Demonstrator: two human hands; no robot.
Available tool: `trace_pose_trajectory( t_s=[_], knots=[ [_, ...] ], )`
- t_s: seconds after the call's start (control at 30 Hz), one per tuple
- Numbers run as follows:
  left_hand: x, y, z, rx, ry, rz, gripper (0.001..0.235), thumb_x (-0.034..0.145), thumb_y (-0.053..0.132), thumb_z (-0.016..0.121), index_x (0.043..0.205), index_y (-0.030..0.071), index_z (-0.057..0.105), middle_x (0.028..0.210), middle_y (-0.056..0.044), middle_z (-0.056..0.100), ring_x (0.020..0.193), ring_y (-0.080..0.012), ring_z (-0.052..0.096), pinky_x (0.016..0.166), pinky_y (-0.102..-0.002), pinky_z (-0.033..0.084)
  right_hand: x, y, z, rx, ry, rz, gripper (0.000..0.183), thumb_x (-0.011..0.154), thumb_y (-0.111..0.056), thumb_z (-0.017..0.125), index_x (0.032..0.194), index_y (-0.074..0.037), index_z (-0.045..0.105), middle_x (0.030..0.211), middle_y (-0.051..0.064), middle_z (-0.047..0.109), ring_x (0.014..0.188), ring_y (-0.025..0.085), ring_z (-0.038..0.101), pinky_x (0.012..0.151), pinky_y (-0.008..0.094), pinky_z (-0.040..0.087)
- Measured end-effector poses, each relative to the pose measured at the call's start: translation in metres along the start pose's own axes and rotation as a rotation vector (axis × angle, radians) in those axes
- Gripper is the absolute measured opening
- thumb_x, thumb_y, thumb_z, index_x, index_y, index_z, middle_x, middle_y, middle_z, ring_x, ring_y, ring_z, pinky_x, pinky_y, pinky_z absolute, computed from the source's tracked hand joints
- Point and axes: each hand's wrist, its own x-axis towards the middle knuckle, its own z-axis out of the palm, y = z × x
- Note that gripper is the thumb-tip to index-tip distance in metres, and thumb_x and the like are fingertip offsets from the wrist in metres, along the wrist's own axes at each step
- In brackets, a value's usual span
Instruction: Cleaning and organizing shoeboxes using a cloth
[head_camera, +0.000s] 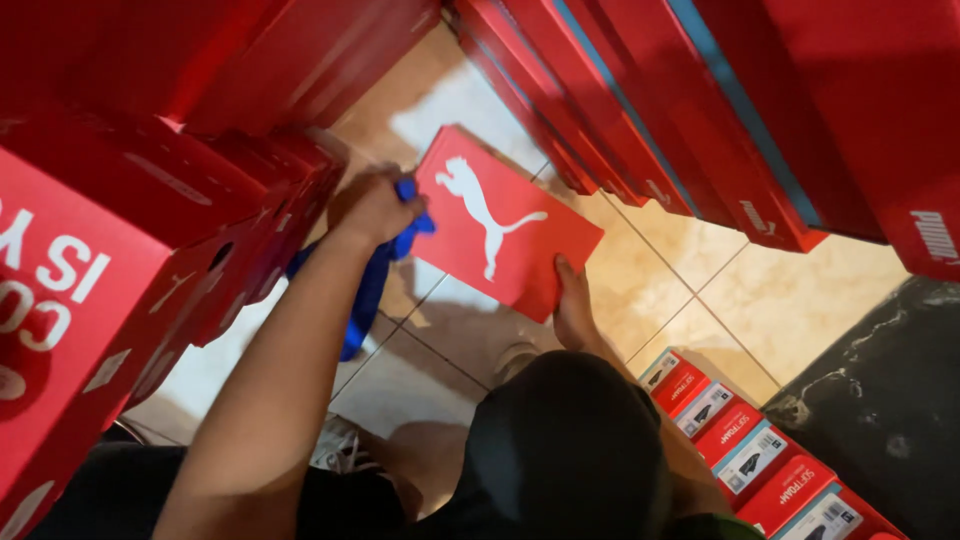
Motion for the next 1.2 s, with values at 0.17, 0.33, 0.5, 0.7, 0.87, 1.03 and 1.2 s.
trace_pose_trajectory(
  t_s=[0.17,0.33,0.5,0.7,0.87,1.03,1.2],
  knots=[
    [-0.021,0.002,-0.02,-0.324,-0.431,0.012,0.099,0.079,0.069,0.069,0.159,0.017,0.04,0.162,-0.008,0.043,0.15,-0.0313,0.038,0.123,-0.05,0.03,0.0,-0.002,-0.018,-0.047,-0.033,0.145,0.071,0.1,-0.03,0.07,0.16,-0.017,0.034,0.146,0.025,0.053,0.126,0.045,0.059,0.1,0.065,0.049],
    [-0.051,0.024,-0.059,-0.465,-0.433,-0.044,0.085,0.078,0.06,0.073,0.152,0.024,0.05,0.16,-0.008,0.047,0.149,-0.0319,0.039,0.122,-0.047,0.032,-0.006,-0.015,-0.02,-0.058,-0.057,0.104,0.086,0.091,-0.03,0.078,0.158,-0.019,0.027,0.152,0.023,0.039,0.136,0.045,0.045,0.105,0.067,0.044],
    [-0.063,0.024,-0.057,-0.625,-0.337,0.048,0.07,0.08,0.046,0.079,0.143,0.02,0.06,0.158,-0.007,0.049,0.148,-0.0327,0.04,0.121,-0.047,0.032,-0.032,-0.074,-0.026,-0.197,-0.055,0.203,0.087,0.089,-0.035,0.078,0.156,-0.024,0.025,0.157,0.022,0.034,0.143,0.044,0.037,0.11,0.069,0.037],
    [-0.097,0.085,-0.077,-0.847,-0.54,0.027,0.105,0.074,0.037,0.083,0.158,0.0,0.033,0.159,-0.028,0.039,0.15,-0.045,0.032,0.122,-0.055,0.028,-0.022,-0.141,-0.112,-0.232,-0.091,0.363,0.092,0.088,-0.039,0.075,0.162,-0.017,0.025,0.16,0.025,0.034,0.144,0.041,0.041,0.112,0.066,0.038],
    [-0.103,0.145,-0.059,-0.547,-0.582,0.328,0.102,0.075,0.047,0.085,0.159,0.013,0.037,0.158,-0.021,0.042,0.147,-0.0385,0.038,0.122,-0.05,0.032,-0.05,-0.224,-0.164,-0.222,-0.016,0.411,0.072,0.088,-0.018,0.069,0.154,-0.016,0.041,0.137,0.015,0.058,0.125,0.034,0.059,0.104,0.062,0.044],
    [-0.117,0.215,-0.05,-0.554,-0.814,0.186,0.123,0.071,0.07,0.075,0.167,0.027,0.012,0.162,-0.022,0.036,0.148,-0.0383,0.037,0.123,-0.046,0.033,-0.046,-0.265,-0.264,-0.256,-0.01,0.415,0.066,0.088,-0.017,0.069,0.149,-0.012,0.048,0.131,0.02,0.063,0.116,0.036,0.064,0.098,0.064,0.048],
    [-0.138,0.288,-0.051,-0.976,-0.96,0.35,0.102,0.078,0.021,0.075,0.161,0.012,0.015,0.115,-0.018,0.069,0.08,-0.0213,0.071,0.064,-0.03,0.059,-0.063,-0.339,-0.347,-0.218,-0.029,0.387,0.055,0.09,-0.02,0.07,0.141,-0.004,0.055,0.121,0.023,0.068,0.105,0.036,0.07,0.088,0.063,0.054]
  ],
)
